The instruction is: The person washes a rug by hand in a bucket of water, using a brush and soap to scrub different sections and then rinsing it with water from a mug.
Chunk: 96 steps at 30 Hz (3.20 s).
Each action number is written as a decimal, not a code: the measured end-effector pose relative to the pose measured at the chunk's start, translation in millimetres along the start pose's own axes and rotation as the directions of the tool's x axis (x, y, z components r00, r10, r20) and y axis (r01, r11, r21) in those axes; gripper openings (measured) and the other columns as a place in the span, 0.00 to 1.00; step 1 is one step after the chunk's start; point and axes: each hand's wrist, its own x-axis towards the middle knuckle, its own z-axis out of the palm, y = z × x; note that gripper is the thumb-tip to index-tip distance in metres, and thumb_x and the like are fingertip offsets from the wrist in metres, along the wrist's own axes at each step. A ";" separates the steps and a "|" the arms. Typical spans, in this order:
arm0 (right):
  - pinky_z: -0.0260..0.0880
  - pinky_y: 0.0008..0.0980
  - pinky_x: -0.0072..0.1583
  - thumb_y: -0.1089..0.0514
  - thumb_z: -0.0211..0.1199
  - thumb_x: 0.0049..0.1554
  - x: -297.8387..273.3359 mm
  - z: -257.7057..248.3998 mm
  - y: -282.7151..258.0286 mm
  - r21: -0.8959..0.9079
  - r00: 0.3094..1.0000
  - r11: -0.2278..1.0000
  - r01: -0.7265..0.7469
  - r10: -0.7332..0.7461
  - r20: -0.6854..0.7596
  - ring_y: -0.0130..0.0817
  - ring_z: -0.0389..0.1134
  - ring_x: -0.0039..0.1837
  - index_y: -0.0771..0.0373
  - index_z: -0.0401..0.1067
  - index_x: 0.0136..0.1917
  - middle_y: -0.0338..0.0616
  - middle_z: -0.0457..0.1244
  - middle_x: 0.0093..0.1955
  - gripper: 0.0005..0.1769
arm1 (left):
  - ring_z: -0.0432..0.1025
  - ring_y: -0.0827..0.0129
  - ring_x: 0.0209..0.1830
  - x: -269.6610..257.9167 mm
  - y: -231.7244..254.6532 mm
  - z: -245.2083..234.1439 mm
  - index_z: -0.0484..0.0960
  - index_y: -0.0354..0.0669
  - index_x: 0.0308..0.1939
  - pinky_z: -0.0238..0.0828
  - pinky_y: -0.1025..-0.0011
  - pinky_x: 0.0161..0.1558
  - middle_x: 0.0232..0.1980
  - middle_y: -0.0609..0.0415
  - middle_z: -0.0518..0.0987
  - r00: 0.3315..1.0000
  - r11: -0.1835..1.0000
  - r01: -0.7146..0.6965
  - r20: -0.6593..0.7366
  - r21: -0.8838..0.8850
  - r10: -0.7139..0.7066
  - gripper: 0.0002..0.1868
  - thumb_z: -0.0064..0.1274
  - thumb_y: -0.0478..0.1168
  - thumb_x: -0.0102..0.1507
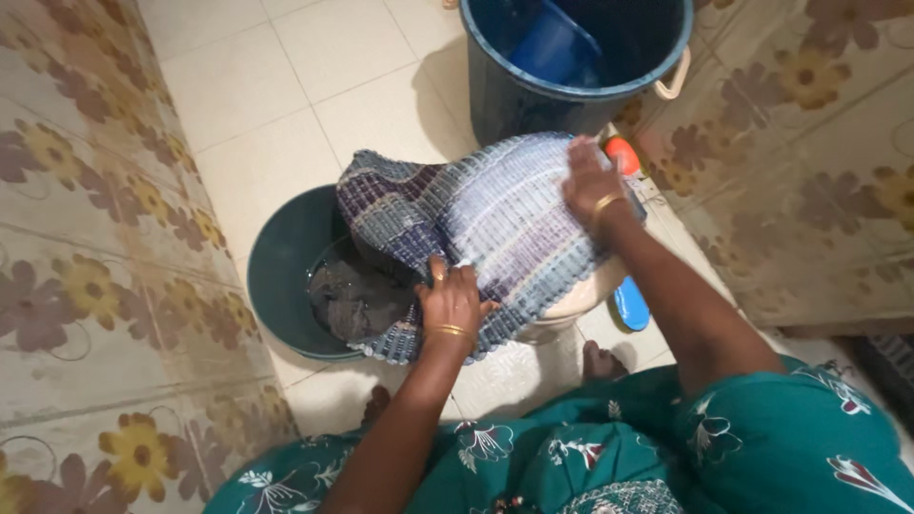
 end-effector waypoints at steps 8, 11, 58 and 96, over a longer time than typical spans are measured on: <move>0.31 0.54 0.80 0.46 0.45 0.65 -117.2 16.5 -121.5 0.067 0.737 0.751 0.657 -0.658 0.157 0.38 0.38 0.85 0.60 0.43 0.83 0.47 0.41 0.85 0.38 | 0.54 0.50 0.72 4.1 -2.5 10.7 0.75 0.45 0.55 0.68 0.40 0.53 0.51 0.55 0.82 0.996 1.000 0.011 -0.084 0.005 -0.011 0.40 0.67 0.63 0.48; 0.29 0.58 0.78 0.44 0.46 0.63 -112.4 23.4 -67.0 -0.025 0.676 0.770 0.638 -0.543 0.498 0.35 0.36 0.85 0.52 0.42 0.81 0.39 0.38 0.86 0.37 | 0.53 0.51 0.74 2.6 -3.7 9.3 0.76 0.44 0.52 0.68 0.41 0.55 0.50 0.53 0.82 0.999 1.000 0.025 -0.027 -0.015 -0.025 0.39 0.67 0.66 0.49; 0.72 0.48 0.47 0.43 0.55 0.68 57.0 -26.0 38.9 0.159 0.893 0.979 -0.131 0.186 -0.411 0.53 0.72 0.44 0.60 0.80 0.45 0.55 0.70 0.44 0.22 | 0.61 0.52 0.70 5.9 -18.4 18.3 0.75 0.44 0.47 0.71 0.49 0.49 0.46 0.53 0.82 0.997 0.996 -0.067 -0.046 -0.061 0.065 0.34 0.70 0.59 0.49; 0.71 0.46 0.42 0.53 0.67 0.64 51.6 -274.2 -27.6 -0.288 0.755 0.904 0.316 -0.424 -0.500 0.50 0.71 0.42 0.62 0.80 0.48 0.53 0.69 0.43 0.10 | 0.76 0.54 0.47 40.0 -50.4 4.4 0.86 0.55 0.39 0.71 0.53 0.45 0.42 0.47 0.82 0.996 0.953 0.034 0.089 -0.302 -0.007 0.18 0.61 0.60 0.56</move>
